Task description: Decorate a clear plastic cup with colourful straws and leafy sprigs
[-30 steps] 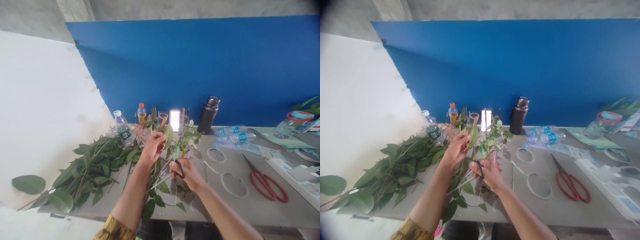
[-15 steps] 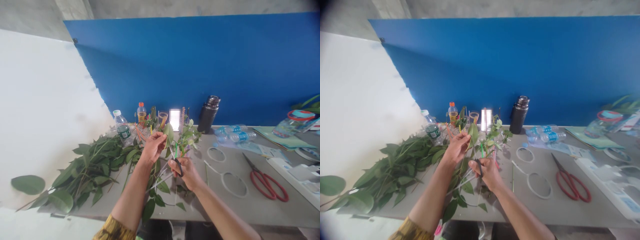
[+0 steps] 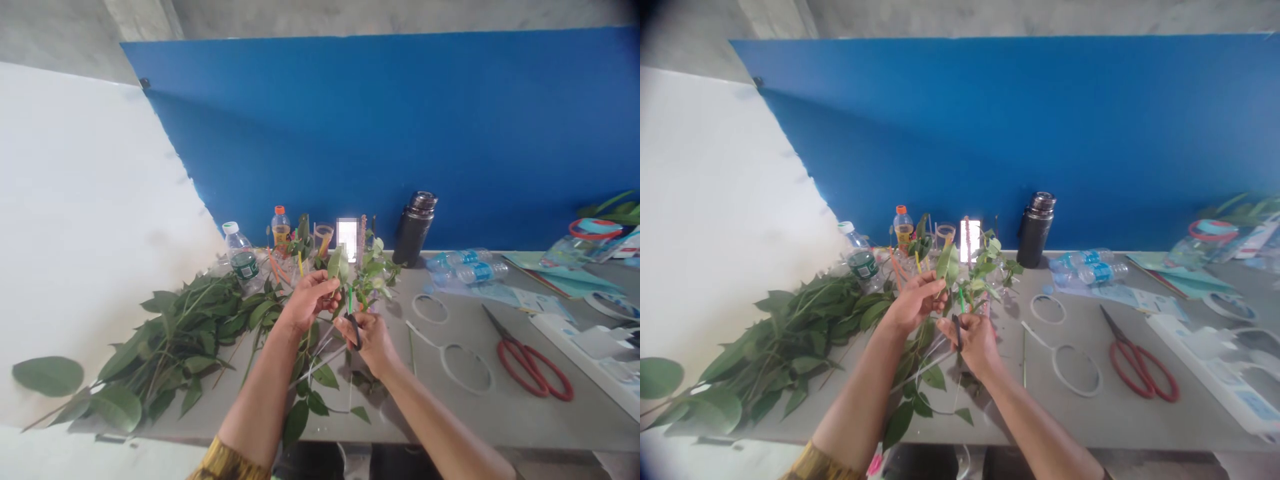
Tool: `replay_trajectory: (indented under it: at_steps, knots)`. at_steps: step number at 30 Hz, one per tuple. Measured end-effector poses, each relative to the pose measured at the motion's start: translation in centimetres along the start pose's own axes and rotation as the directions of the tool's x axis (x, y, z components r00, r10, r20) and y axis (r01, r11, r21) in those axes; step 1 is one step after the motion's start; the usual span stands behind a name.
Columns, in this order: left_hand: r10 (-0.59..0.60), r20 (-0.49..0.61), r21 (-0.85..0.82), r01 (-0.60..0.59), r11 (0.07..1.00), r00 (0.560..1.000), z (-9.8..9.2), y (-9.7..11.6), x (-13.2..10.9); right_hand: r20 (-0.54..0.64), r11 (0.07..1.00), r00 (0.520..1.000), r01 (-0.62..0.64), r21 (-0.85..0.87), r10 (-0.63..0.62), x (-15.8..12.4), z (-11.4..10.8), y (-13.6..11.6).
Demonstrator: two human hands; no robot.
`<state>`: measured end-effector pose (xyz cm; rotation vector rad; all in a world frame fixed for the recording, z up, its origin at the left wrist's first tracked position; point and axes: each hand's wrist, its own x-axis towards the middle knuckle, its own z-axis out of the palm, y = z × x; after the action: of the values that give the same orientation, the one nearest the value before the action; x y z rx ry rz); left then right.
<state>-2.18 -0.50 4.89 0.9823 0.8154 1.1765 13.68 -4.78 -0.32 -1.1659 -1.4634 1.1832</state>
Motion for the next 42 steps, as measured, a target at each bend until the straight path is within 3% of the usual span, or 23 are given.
replay_trajectory:
  at_steps: [17,22,25,29,36,42]
  knots:
    - [0.008,0.015,0.069,-0.009,0.998,1.000,0.1,0.1,-0.3,0.036,1.000,0.999,0.006,0.030,-0.007,-0.2,0.6,-0.2]
    - [-0.011,0.121,0.147,-0.007,0.989,0.993,0.1,0.0,-0.5,0.020,0.999,1.000,-0.010,0.033,0.009,-0.2,0.6,-0.5]
    - [-0.018,0.125,0.181,-0.005,0.983,0.992,0.1,0.3,-0.7,0.015,1.000,1.000,-0.007,0.028,0.006,-0.1,0.3,-0.8]
    - [0.012,0.072,0.235,-0.029,0.972,0.997,0.0,0.6,-0.7,0.012,1.000,1.000,-0.007,0.010,0.006,0.1,-0.1,-1.0]
    - [0.160,-0.155,-0.052,-0.169,0.984,0.975,0.1,0.4,0.1,0.097,1.000,0.995,0.014,0.014,-0.015,0.1,0.1,-0.2]
    - [0.231,-0.210,-0.030,-0.242,0.970,0.950,0.6,0.6,0.2,0.142,0.999,0.990,0.029,-0.044,-0.023,-0.3,-0.1,-0.7]
